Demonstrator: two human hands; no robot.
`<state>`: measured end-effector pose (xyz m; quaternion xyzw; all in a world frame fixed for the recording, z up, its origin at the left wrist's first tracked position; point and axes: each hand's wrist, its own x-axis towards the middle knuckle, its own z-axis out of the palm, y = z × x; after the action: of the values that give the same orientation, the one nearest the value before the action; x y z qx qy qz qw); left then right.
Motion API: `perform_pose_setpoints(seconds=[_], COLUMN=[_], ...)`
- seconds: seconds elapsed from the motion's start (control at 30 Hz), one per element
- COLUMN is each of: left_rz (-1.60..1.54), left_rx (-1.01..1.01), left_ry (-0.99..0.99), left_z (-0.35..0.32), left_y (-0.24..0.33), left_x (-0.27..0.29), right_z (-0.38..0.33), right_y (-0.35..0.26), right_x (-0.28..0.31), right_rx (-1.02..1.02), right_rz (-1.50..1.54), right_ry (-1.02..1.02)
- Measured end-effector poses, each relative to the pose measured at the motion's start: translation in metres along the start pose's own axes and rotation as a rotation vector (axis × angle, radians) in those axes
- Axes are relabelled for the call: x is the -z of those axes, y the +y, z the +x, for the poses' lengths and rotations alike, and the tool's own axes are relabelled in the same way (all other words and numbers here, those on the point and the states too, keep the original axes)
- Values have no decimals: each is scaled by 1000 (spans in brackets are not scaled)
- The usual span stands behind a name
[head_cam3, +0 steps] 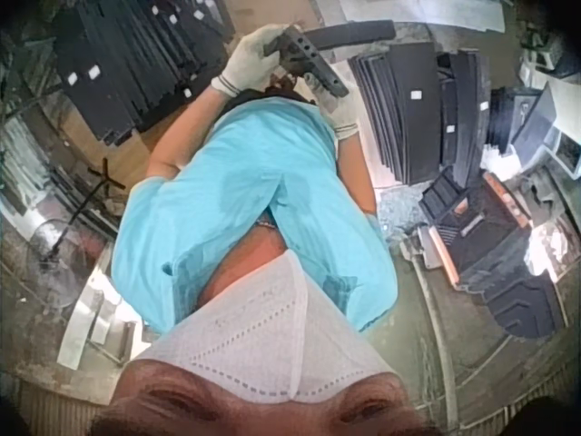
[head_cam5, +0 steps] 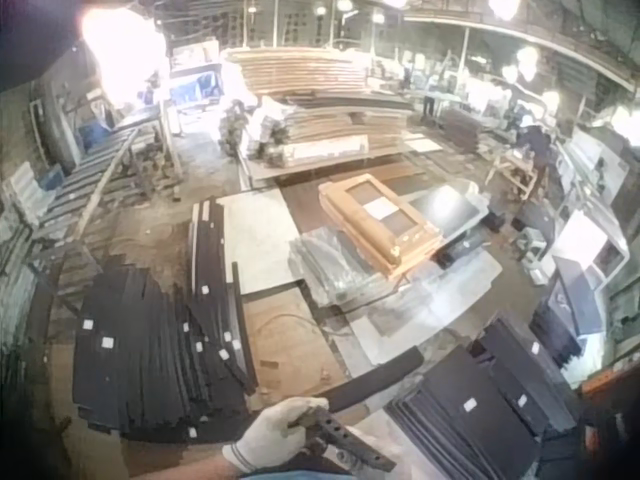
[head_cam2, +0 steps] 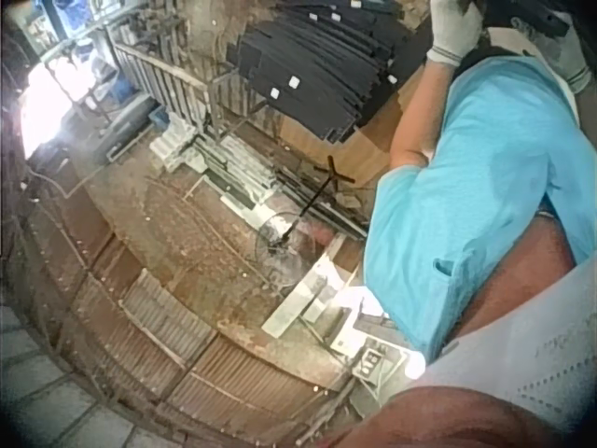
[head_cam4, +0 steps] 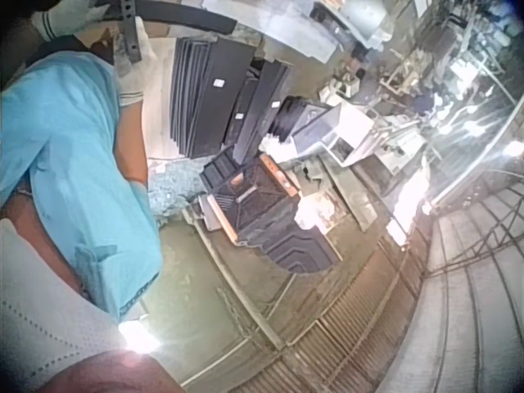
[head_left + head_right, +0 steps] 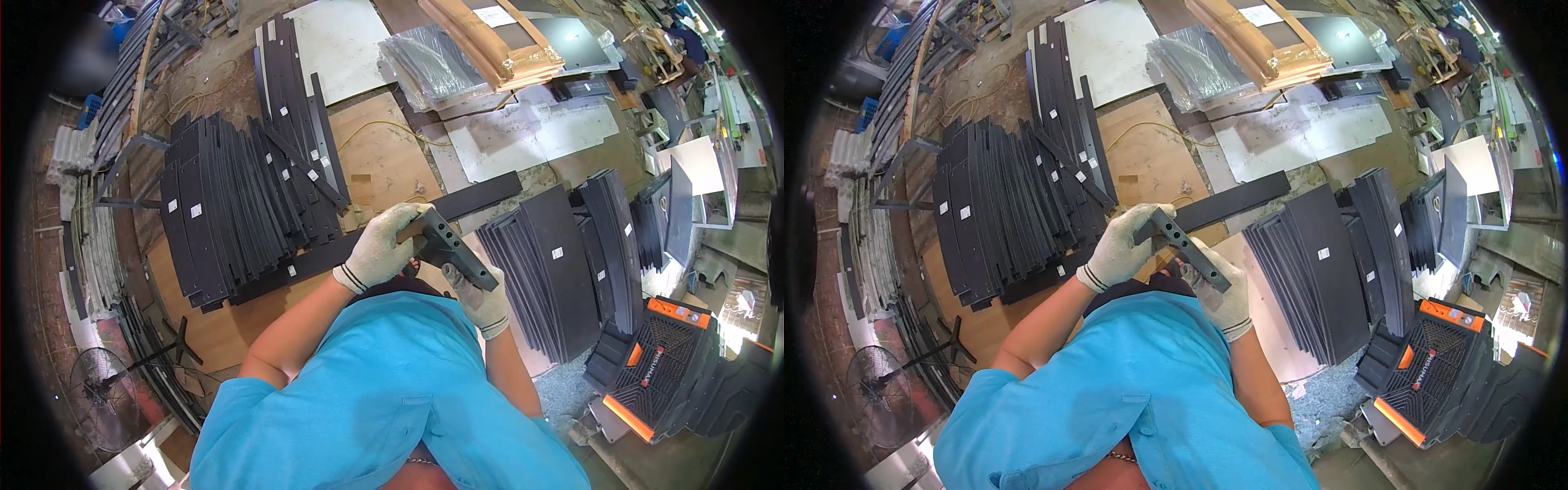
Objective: The person assembles window frames by hand in a workshop. They pick up long black profiles, align them on a jig, and use a green-handled tool to secure the corners. The person handles the profiles one at a time, moving them from a stack to the assembly station.
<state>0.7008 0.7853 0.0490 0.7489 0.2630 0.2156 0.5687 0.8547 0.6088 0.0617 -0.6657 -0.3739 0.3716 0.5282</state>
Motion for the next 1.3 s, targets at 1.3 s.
perform_pose_setpoints(seconds=[1.3], left_rz=[60], left_rx=[217], left_ry=[-36], left_z=[15], left_y=[-93], left_x=[-29], right_z=[21], right_y=[106], right_x=[-12], right_rx=[-190], right_rz=[-102], right_ry=[-79])
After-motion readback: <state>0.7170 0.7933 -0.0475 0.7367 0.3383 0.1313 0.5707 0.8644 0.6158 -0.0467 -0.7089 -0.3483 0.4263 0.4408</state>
